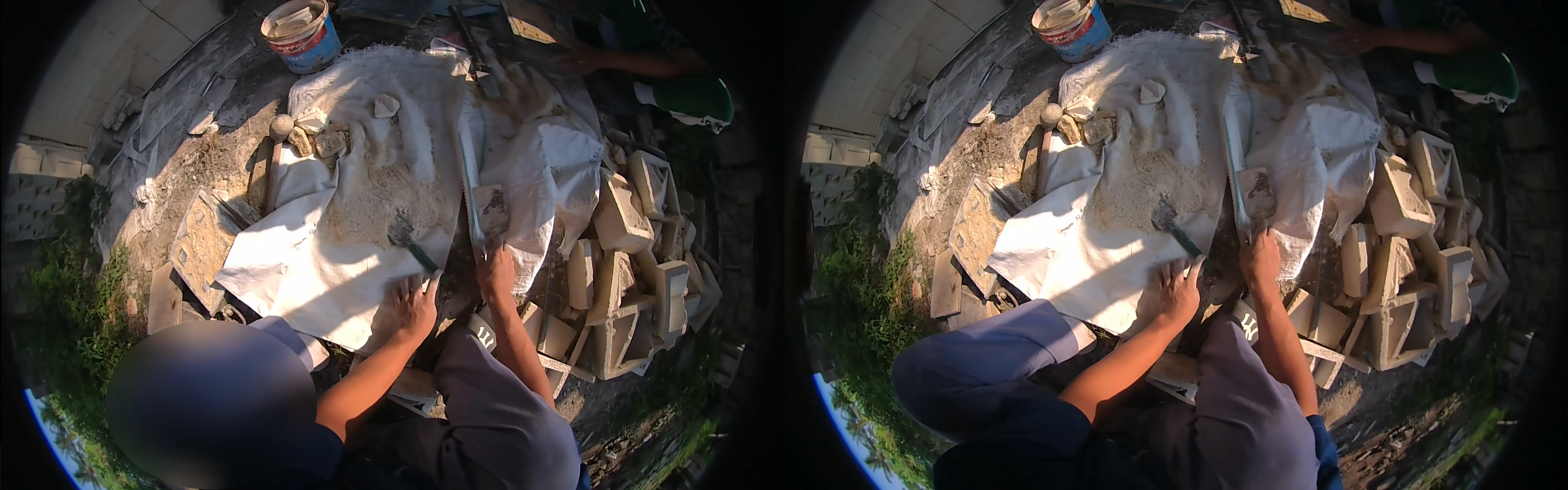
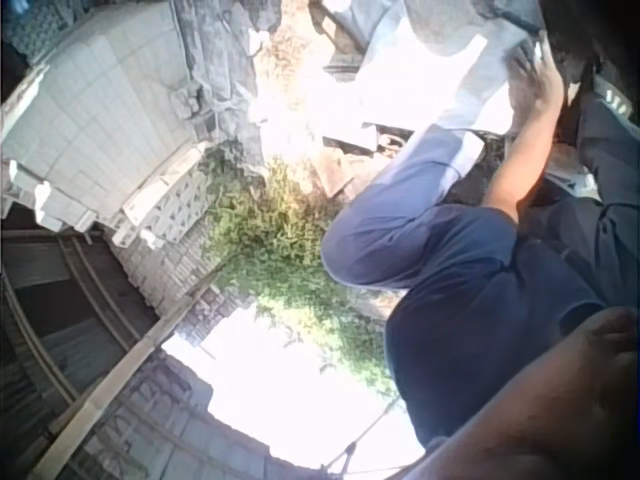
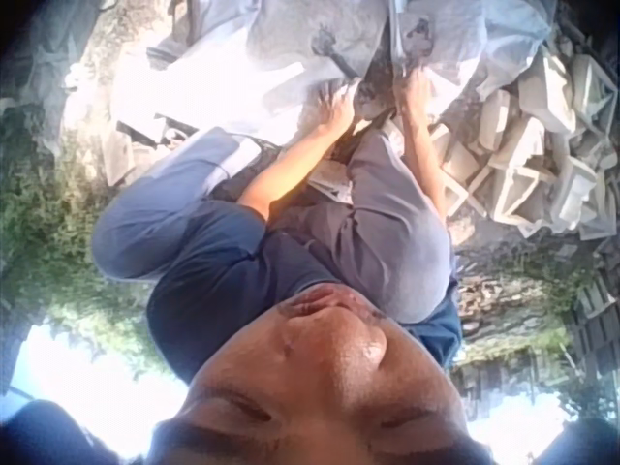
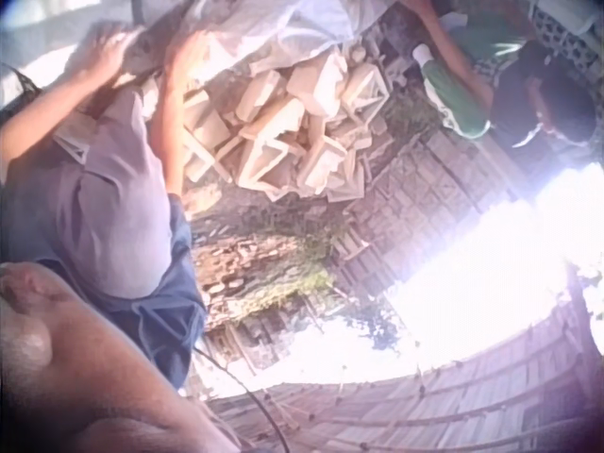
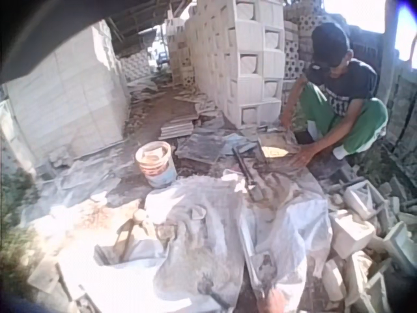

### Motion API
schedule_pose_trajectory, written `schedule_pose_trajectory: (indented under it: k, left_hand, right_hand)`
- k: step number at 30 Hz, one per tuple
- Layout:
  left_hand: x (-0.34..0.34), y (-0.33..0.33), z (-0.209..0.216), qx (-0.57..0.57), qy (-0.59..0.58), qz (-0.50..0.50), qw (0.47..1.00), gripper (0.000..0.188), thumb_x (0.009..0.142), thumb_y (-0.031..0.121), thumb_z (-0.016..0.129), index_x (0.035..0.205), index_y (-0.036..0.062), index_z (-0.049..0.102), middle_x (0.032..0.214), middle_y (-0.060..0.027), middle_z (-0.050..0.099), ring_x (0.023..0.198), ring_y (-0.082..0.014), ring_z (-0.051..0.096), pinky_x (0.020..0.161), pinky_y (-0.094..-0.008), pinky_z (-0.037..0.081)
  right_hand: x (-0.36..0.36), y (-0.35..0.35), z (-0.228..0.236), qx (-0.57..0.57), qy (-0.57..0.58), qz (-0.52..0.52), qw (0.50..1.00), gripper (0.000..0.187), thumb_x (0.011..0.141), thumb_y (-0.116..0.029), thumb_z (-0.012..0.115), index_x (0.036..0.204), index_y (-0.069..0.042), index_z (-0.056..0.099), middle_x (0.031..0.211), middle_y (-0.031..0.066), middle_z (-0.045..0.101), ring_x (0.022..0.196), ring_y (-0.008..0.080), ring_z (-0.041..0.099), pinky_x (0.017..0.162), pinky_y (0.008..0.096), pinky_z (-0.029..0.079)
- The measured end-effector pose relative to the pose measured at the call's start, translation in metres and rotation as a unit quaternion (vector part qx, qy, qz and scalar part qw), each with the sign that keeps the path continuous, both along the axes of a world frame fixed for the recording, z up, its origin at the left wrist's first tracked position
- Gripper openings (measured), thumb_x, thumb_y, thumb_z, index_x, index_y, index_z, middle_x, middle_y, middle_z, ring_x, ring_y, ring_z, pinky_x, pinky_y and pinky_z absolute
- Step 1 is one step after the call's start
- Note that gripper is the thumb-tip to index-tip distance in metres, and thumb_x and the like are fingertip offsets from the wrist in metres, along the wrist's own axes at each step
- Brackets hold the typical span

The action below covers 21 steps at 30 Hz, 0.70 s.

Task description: The person scrapes dust and debris off a stone block using a small hand trowel, then picks up a different stone block from a pile to inspect it before returning to scrape the first block.

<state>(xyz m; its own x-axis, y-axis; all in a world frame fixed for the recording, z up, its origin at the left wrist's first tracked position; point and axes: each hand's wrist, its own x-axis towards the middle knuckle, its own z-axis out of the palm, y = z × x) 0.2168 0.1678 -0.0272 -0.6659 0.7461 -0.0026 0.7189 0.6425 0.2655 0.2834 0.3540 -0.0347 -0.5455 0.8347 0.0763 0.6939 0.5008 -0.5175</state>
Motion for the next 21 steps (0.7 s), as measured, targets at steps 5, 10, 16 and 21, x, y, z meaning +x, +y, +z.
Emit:
schedule_pose_trajectory:
  k: [5,10,16,21]
  left_hand:
    - [-0.017,-0.005,-0.002,0.077,-0.025,-0.006,0.997,0.044,0.09,0.01,0.058,0.133,0.0142,0.057,0.098,-0.01,0.062,0.095,-0.0317,0.06,0.084,-0.0444,0.048]
    - [-0.028,-0.009,0.006,0.142,-0.074,0.023,0.987,0.035,0.089,0.006,0.06,0.124,0.0069,0.059,0.092,-0.0145,0.062,0.085,-0.0373,0.061,0.077,-0.0447,0.051]
    - [-0.033,0.003,0.052,0.246,-0.199,0.132,0.94,0.011,0.093,0.005,0.059,0.096,-0.0022,0.067,0.088,-0.0205,0.066,0.085,-0.0411,0.062,0.076,-0.0467,0.049]
    - [-0.036,0.014,0.075,0.283,-0.228,0.164,0.917,0.015,0.093,0.01,0.06,0.099,-0.0014,0.068,0.091,-0.0192,0.067,0.086,-0.0385,0.064,0.079,-0.0428,0.05]
  right_hand:
    - [-0.018,-0.008,0.012,-0.196,-0.001,-0.049,0.979,0.037,0.081,-0.01,0.071,0.118,-0.009,0.064,0.09,0.0193,0.067,0.086,0.0394,0.064,0.075,0.0447,0.051]
    - [0.007,0.0,-0.013,-0.171,0.143,-0.025,0.975,0.049,0.073,0.0,0.074,0.12,-0.009,0.064,0.088,0.0181,0.066,0.08,0.034,0.065,0.074,0.0407,0.051]
    - [-0.008,-0.003,-0.023,-0.251,0.141,0.05,0.956,0.038,0.076,-0.006,0.072,0.113,-0.005,0.069,0.079,0.0147,0.069,0.074,0.0245,0.069,0.067,0.0356,0.053]
    - [-0.029,0.002,-0.017,-0.43,0.236,0.114,0.864,0.024,0.08,-0.012,0.068,0.101,0.0,0.069,0.068,0.0104,0.066,0.061,0.0196,0.063,0.061,0.0353,0.052]
